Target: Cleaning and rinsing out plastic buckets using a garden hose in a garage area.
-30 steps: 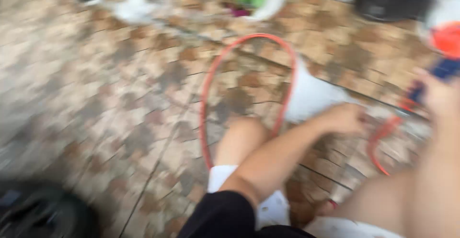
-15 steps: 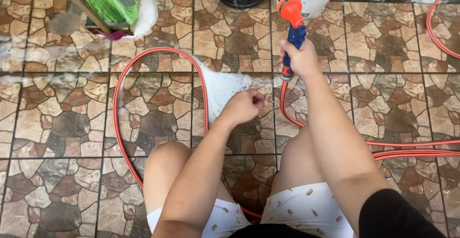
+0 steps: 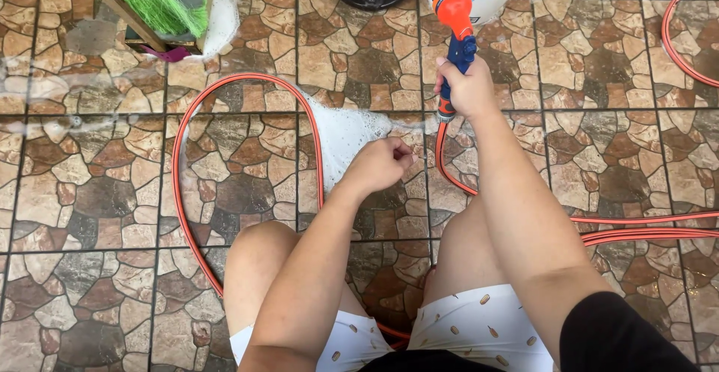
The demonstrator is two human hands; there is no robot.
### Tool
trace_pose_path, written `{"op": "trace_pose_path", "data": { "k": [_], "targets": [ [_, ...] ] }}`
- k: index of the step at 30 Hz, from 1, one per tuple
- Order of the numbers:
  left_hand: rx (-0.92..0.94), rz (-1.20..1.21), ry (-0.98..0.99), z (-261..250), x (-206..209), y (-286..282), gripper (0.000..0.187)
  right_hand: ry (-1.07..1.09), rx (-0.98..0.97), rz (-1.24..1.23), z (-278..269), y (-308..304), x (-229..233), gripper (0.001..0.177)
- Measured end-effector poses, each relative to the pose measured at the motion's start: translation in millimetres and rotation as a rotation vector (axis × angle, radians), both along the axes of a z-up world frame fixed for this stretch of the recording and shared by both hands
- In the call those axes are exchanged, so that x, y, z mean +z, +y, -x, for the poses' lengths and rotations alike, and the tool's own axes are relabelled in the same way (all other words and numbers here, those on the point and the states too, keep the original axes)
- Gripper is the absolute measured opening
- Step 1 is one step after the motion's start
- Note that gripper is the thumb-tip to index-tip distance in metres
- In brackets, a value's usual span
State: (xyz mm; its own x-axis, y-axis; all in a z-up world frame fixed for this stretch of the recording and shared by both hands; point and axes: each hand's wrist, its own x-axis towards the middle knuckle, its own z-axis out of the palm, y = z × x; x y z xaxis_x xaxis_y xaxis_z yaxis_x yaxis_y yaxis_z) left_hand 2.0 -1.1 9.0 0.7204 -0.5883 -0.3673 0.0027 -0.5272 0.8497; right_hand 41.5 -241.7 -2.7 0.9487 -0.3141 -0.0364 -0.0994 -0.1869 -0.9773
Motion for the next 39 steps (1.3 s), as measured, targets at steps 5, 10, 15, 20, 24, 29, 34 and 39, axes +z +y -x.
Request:
{"op": "trace_pose_path", "data": {
  "k": [5, 10, 15, 20, 24, 29, 34, 39],
  "targets": [
    [-0.004, -0.005, 0.021, 0.2, 0.3, 1.8, 0.026, -0.022, -0.036, 0.026, -1.3, -5.4, -4.1, 0.021],
    [-0.016, -0.007, -0.016, 0.7, -2.4, -0.3, 0.025, 0.02, -0.09, -0.016, -4.7, -12.5, -19.4, 0.022],
    [-0.028, -0.019, -0.033, 2.0, -1.5, -0.2, 0.025, 0.159, -0.128, -0.149, -10.2, -15.5, -45.5, 0.019],
    [-0.029, -0.041, -0.054, 2.1, -0.3, 1.9, 0.026, 0.217, -0.15, -0.086, -13.3, -4.0, -45.4, 0.02],
    [-0.01, -0.033, -0.041, 2.0, 0.5, 5.1, 0.027, 0.232, -0.143, -0.091, -14.4, 3.5, -40.0, 0.02],
    [-0.029, -0.067, -0.042, 3.8, 7.9, 6.9, 0.028, 0.306, -0.039, -0.138, -13.4, 8.6, -46.8, 0.019],
    [-0.024, -0.073, -0.044, 3.0, 6.0, 6.1, 0.028, 0.258, 0.009, -0.064, -11.4, 19.7, -35.8, 0.023],
    [-0.024, -0.056, -0.057, 2.9, 1.1, 5.9, 0.028, 0.271, -0.043, -0.077, -11.6, 15.2, -38.6, 0.02]
  ]
}}
